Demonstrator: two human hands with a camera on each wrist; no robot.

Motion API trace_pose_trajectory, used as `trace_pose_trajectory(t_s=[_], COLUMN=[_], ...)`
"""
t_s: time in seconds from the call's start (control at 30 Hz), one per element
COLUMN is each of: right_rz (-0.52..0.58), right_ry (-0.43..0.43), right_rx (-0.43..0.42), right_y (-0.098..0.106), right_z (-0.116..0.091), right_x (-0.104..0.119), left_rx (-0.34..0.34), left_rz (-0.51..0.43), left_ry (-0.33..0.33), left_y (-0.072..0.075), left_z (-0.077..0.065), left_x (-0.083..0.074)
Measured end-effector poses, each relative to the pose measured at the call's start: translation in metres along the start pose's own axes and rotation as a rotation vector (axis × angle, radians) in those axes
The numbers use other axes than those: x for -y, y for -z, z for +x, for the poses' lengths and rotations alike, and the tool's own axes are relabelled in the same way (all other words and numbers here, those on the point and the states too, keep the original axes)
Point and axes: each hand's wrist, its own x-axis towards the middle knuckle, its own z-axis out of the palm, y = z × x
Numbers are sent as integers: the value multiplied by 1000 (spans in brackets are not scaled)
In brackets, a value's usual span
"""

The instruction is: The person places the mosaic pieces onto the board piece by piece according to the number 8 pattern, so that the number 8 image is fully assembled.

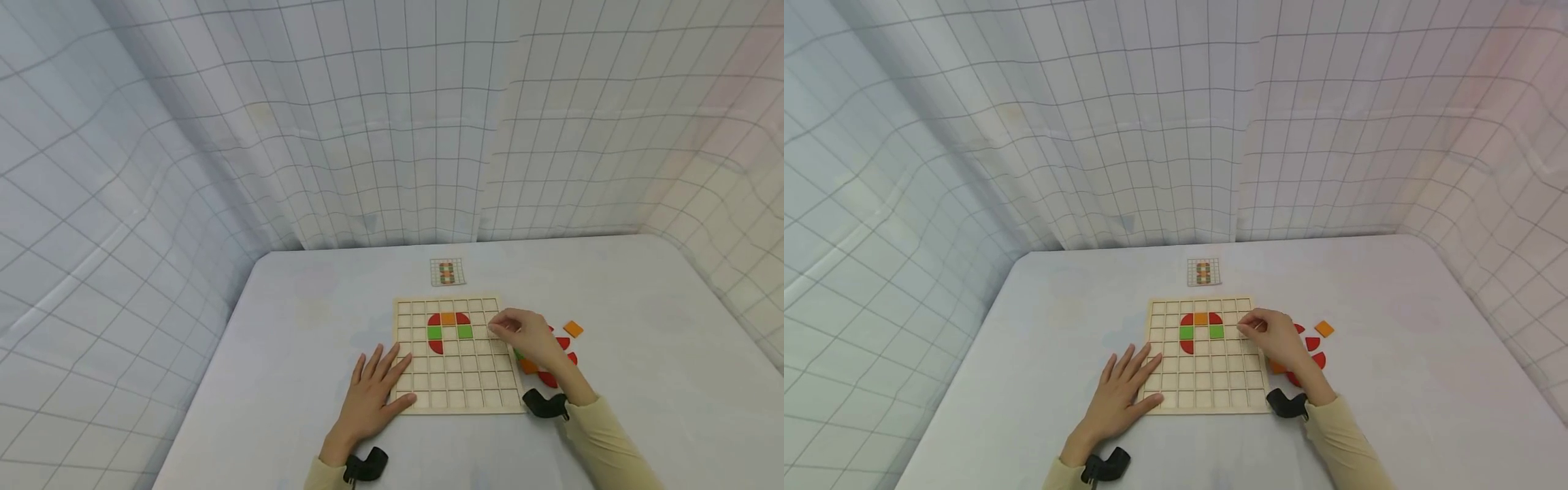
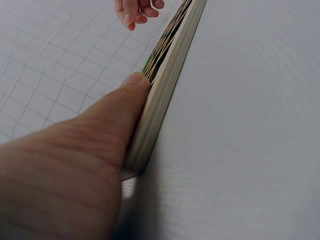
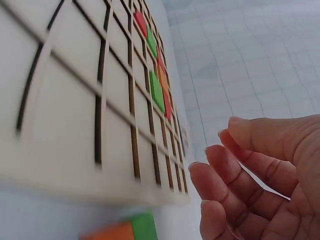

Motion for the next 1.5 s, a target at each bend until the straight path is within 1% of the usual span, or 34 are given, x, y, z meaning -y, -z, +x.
trace_pose_trajectory(t_s=[0.17, 0.3, 0.37, 0.5, 0.77, 1.0, 1.23, 1.37, 1.5], right_rz=[-45, -108, -156, -210, -255, -267, -255, -235, -178], right_ry=[-67, -110, -110, -107, -95, -119, -101, -85, -84], right_rx=[-11, -20, -29, -37, -73, -82, -98, -136, -190], right_y=[25, 36, 37, 37, 32, 31, 30, 31, 32], right_z=[-13, -24, -29, -36, -41, -40, -39, -41, -40], right_x=[-16, -24, -28, -36, -40, -40, -42, -41, -38], left_rx=[-3, 5, 11, 24, 17, 2, -4, 0, -5], left_rz=[0, 4, 9, 14, 13, 5, 15, 16, 17], left_ry=[-7, -3, 1, 10, 16, -1, -7, -6, -8], left_y=[0, 0, 0, 0, 0, -1, -1, -1, 0], left_z=[2, 2, 1, -2, -5, -5, -4, -4, -3], left_x=[0, 1, 1, 1, 1, 1, 1, 1, 1])
